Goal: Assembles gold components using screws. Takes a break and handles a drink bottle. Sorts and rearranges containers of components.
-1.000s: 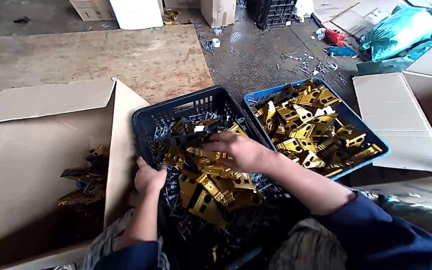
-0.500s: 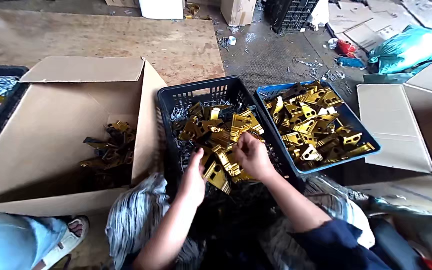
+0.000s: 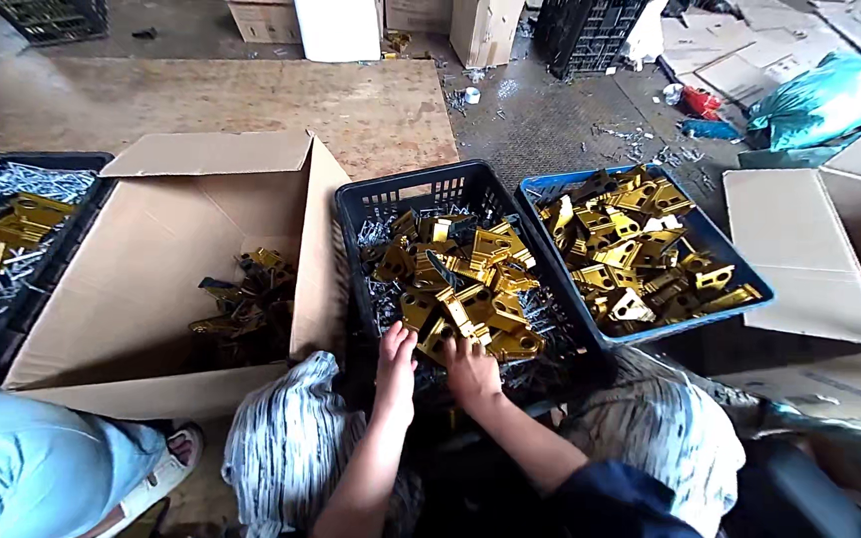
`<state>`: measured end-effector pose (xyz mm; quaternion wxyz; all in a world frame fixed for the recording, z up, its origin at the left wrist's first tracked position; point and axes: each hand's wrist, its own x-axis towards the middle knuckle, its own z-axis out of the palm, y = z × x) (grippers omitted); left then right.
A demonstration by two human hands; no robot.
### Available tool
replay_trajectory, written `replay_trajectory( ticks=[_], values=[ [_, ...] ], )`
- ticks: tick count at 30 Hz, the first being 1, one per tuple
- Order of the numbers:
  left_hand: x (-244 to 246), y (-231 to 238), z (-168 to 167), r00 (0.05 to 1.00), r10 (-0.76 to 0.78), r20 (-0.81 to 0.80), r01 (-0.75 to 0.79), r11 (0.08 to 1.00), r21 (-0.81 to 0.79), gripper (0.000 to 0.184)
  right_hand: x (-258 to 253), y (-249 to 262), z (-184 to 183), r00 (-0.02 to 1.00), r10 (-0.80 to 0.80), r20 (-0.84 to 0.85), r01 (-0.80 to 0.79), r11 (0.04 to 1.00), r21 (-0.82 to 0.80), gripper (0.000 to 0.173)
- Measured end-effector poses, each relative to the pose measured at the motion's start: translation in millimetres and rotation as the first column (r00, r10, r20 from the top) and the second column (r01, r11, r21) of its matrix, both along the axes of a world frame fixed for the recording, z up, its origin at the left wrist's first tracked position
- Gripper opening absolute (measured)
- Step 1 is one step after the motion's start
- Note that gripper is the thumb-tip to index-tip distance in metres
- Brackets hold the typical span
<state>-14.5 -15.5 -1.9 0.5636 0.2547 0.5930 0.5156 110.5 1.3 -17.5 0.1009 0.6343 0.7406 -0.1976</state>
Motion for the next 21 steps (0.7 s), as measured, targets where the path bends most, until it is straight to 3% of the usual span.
replay_trajectory(
  ticks=[2,5,8,10,12,13,14,15,16,17,19,21],
  values=[
    [5.2,-1.5,-9.4,1.0,0.027,-0.014,-0.028,0.999,-0.046,0.063,10.6,6.4,-10.0,0.994,-0.086,-0.06,0.087,0.996,0.017,0.055],
    [10.8,-5.9,-15.7,0.999,0.026,0.035,-0.021,0.993,-0.12,0.073,36.1,17.0,4.3,0.914,-0.193,-0.357,0.192,0.981,-0.038,0.045],
    [16.3,-5.0,-11.0,0.987,-0.036,0.155,0.055,0.991,-0.119,0.082,50.3,18.3,16.9,0.76,-0.108,-0.641,0.246,0.96,0.131,0.036],
    [19.8,-0.8,-5.6,0.97,0.041,0.242,-0.04,0.999,-0.01,0.082,50.5,15.6,12.3,0.593,0.058,-0.803,0.198,0.956,0.215,0.039],
    [11.7,8.4,-4.0,0.958,0.138,0.251,-0.186,0.966,0.18,0.083,53.2,22.0,4.8,0.374,0.068,-0.925,0.012,0.997,0.078,0.033],
    [3.9,13.9,-3.7,0.966,0.158,0.207,-0.211,0.94,0.269,0.082,55.2,28.0,-0.9,0.355,0.054,-0.933,-0.093,0.995,0.022,0.025],
    [-5.2,17.9,-3.0,0.976,0.15,0.16,-0.196,0.921,0.338,0.081,56.3,33.2,-6.8,0.481,0.098,-0.871,-0.162,0.986,0.021,0.019],
    [-13.2,21.1,-1.5,0.985,0.138,0.105,-0.169,0.905,0.389,0.077,54.9,36.8,-12.1,0.678,0.189,-0.71,-0.228,0.973,0.042,0.019],
    [-19.6,23.4,0.1,0.991,0.129,0.022,-0.126,0.897,0.424,0.074,49.2,39.1,-15.7,0.838,0.262,-0.478,-0.301,0.953,-0.006,0.025],
    [-24.0,24.5,2.0,0.988,0.124,-0.087,-0.074,0.896,0.439,0.07,39.5,38.8,-19.3,0.912,0.312,-0.267,-0.346,0.934,-0.089,0.03],
    [-27.0,24.7,5.6,0.965,0.123,-0.231,-0.012,0.904,0.428,0.056,22.8,34.5,-25.8,0.924,0.371,-0.092,-0.382,0.908,-0.173,0.03],
    [-23.3,22.8,8.9,0.972,0.095,-0.213,-0.013,0.933,0.359,0.044,24.3,36.3,-27.8,0.916,0.36,-0.174,-0.383,0.916,-0.118,0.028]
  ],
)
